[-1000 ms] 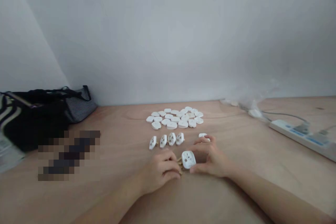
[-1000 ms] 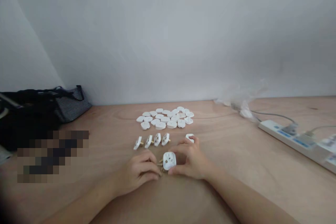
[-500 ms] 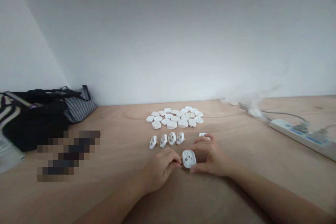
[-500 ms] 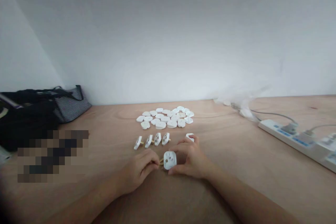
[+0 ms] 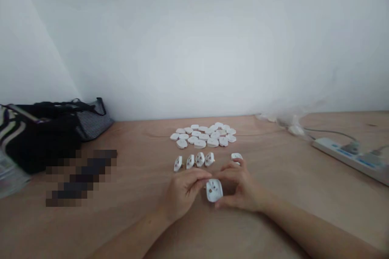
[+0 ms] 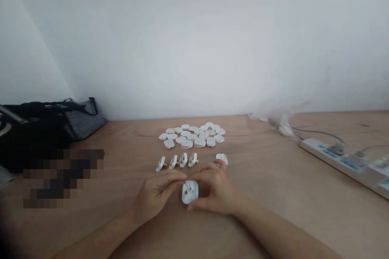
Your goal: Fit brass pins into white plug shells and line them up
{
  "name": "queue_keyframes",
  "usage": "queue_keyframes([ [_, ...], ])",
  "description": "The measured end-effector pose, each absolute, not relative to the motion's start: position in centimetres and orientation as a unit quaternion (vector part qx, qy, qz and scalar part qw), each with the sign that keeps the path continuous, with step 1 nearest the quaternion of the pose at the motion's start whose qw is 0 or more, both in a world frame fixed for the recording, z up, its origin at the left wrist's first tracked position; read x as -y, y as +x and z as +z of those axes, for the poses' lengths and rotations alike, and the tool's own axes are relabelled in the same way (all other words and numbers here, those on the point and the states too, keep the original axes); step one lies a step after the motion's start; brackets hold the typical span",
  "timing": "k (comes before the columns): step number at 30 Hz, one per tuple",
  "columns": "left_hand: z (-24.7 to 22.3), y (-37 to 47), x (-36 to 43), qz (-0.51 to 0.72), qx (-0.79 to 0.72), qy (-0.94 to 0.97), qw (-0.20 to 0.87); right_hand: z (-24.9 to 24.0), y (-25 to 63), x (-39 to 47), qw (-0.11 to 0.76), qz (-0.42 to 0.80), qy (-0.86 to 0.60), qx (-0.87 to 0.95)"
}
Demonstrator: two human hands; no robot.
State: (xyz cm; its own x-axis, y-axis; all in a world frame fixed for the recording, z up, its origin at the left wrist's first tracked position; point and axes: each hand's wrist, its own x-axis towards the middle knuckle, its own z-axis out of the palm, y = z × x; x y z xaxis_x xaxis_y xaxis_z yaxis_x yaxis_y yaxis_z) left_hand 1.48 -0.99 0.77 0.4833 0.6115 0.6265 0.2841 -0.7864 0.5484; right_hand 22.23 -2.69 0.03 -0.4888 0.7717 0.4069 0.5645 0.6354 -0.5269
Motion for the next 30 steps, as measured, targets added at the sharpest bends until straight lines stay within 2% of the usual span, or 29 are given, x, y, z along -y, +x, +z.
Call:
queue_keyframes([
  [9,0.3,1.9,1.0,0.439,-0.23,0.839,0.223,-0.5,22.1,2.6,0.352,0.125,-0.377,0.848],
  [16,0.3,1.9,1.1,0.446,-0.274,0.829,0.199,-0.4,22.0,2.9,0.365,0.118,-0.37,0.846],
  [21,0.5,1.3,0.9,0.4,-0.261,0.87,0.123,-0.3,22.0,2.9,0.378,0.11,-0.369,0.842],
  [30,1.3,0.5,1.1,0.316,-0.29,0.887,0.169,-0.6,22.0,2.6,0.383,0.1,-0.378,0.837],
])
